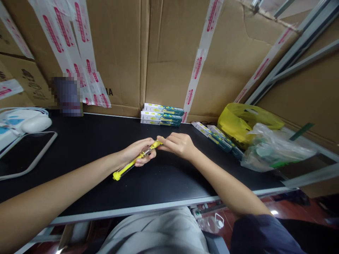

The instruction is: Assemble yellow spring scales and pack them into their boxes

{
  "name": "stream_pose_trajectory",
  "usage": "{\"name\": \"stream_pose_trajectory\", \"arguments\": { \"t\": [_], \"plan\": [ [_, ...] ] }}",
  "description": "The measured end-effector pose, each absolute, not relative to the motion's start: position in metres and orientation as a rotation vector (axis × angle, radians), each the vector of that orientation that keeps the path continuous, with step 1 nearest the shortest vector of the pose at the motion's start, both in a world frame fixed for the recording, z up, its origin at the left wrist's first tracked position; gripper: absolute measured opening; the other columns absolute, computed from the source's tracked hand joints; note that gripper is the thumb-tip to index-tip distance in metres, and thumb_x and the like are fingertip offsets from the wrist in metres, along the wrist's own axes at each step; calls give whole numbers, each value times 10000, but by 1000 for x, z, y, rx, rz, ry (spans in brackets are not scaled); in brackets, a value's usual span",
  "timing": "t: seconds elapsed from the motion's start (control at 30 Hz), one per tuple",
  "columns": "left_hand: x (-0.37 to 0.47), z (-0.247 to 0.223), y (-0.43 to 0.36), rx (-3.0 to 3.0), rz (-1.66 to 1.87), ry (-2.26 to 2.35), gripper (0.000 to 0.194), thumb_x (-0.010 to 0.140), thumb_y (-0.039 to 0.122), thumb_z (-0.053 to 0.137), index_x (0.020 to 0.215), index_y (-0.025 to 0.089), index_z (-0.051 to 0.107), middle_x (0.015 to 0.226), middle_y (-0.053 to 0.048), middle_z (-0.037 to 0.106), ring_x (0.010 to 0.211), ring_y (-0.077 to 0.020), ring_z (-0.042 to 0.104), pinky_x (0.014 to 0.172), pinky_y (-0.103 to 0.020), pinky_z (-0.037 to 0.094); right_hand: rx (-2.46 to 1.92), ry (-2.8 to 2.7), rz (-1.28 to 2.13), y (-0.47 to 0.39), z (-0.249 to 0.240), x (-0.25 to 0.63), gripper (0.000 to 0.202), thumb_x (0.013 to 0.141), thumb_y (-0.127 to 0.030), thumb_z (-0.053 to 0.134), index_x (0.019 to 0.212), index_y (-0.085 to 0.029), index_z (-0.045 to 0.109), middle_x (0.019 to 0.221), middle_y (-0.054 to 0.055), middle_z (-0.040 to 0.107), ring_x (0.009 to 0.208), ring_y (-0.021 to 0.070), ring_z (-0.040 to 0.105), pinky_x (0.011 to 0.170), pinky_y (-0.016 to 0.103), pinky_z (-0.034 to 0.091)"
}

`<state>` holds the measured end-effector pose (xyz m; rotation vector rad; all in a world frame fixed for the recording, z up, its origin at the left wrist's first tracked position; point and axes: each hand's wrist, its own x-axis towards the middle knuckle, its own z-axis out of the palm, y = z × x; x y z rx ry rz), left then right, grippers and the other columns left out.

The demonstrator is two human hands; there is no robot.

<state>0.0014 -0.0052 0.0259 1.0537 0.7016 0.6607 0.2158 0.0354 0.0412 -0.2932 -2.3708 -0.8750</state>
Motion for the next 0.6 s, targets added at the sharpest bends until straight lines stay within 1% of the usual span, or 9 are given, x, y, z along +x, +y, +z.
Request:
{"name": "stream_pose_trajectory", "arguments": {
  "t": [0.1, 0.2, 0.3, 0.4, 0.47, 0.53, 0.6],
  "plan": [
    [3, 28, -5, 1056, 685, 688, 125, 923, 304, 349, 850, 211, 393, 569, 35, 566, 248, -41, 315, 236, -133, 271, -316, -2351, -905, 36, 37, 215, 271, 936, -354, 559, 1118, -161, 613, 637, -7, 665, 549, 115, 562, 512, 253, 394],
    [4, 30, -6, 1073, 749, 667, 73, 892, 254, 365, 868, 202, 410, 595, 18, 589, 266, -50, 357, 253, -138, 284, -418, -2361, -846, 38, 32, 214, 264, 953, -358, 525, 1122, -166, 591, 692, 14, 691, 579, 119, 595, 533, 250, 406],
    [4, 30, -9, 1089, 837, 669, 71, 884, 246, 415, 908, 185, 444, 644, -1, 617, 302, -54, 402, 279, -144, 305, -479, -2360, -766, 40, 28, 213, 282, 956, -365, 514, 1157, -175, 567, 739, 27, 710, 614, 125, 625, 570, 243, 428],
    [4, 30, -11, 1091, 948, 677, 154, 886, 256, 492, 1009, 164, 486, 733, -23, 653, 374, -58, 471, 331, -156, 362, -563, -2345, -661, 40, 25, 212, 341, 941, -417, 519, 1187, -183, 555, 764, 37, 711, 655, 139, 644, 595, 240, 447],
    [4, 31, -11, 1083, 1020, 680, 245, 878, 267, 545, 1089, 155, 490, 789, -38, 673, 432, -68, 520, 375, -167, 406, -637, -2346, -522, 39, 25, 212, 436, 915, -476, 533, 1245, -192, 521, 804, 43, 709, 690, 153, 650, 611, 248, 463],
    [4, 30, -9, 1073, 1082, 679, 328, 858, 271, 600, 1141, 156, 480, 843, -50, 687, 501, -81, 574, 440, -183, 465, -697, -2349, -301, 35, 26, 210, 523, 894, -506, 543, 1315, -207, 463, 888, 53, 704, 744, 164, 654, 658, 269, 491],
    [3, 29, -7, 1067, 1137, 678, 394, 831, 268, 654, 1165, 167, 471, 896, -52, 694, 578, -91, 621, 526, -202, 520, -731, -2318, 0, 30, 28, 207, 536, 904, -492, 528, 1356, -227, 413, 974, 57, 683, 808, 166, 650, 732, 297, 513]
  ]
}}
